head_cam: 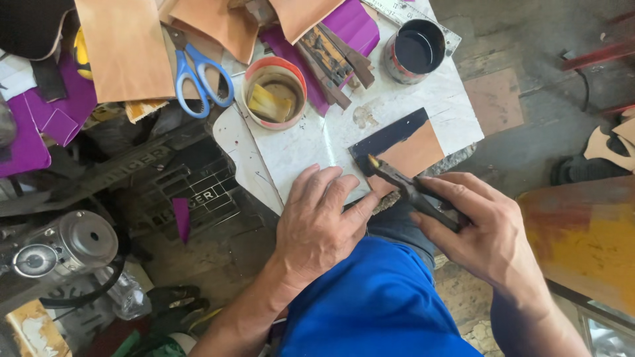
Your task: The person applies black paint to several leather pieces using a brush. They dip the brush into a paint can and coat each piece one at a time, moving finished pieces aside and picking up new ones from a pile.
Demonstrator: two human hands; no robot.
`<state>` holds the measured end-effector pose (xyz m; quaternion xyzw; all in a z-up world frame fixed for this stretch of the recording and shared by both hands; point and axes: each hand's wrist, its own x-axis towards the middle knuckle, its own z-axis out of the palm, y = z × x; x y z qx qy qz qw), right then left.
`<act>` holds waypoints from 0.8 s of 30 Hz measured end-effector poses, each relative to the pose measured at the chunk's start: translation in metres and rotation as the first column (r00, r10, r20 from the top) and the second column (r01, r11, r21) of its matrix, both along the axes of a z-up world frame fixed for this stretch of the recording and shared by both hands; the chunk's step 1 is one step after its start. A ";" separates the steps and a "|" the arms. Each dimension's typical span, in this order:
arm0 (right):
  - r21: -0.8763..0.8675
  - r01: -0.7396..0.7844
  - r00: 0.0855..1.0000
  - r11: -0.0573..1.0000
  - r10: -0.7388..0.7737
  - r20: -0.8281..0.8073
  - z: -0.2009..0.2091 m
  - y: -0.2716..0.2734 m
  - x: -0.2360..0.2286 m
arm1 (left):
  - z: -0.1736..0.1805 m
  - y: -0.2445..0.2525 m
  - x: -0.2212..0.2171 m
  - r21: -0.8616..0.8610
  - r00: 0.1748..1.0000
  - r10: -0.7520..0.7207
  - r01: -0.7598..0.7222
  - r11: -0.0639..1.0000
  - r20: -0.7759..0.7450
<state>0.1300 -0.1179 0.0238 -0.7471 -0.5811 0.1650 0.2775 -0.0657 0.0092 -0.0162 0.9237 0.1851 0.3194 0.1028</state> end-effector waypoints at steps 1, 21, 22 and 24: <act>-0.002 -0.010 1.000 1.000 0.010 0.024 -0.003 -0.001 0.002 | -0.001 0.000 0.000 -0.009 1.000 -0.009 0.009 1.000 0.003; -0.001 0.025 0.996 1.000 -0.025 0.086 -0.002 -0.007 0.012 | -0.004 0.000 0.002 -0.020 0.999 -0.031 0.031 0.999 0.035; 0.009 0.075 0.992 0.997 -0.076 0.100 -0.003 -0.008 0.015 | -0.004 0.000 0.002 -0.021 0.999 -0.033 0.034 0.999 0.025; 0.022 0.123 0.986 0.992 -0.125 0.113 -0.003 -0.010 0.023 | -0.004 0.000 0.002 -0.020 0.999 -0.034 0.035 0.999 0.015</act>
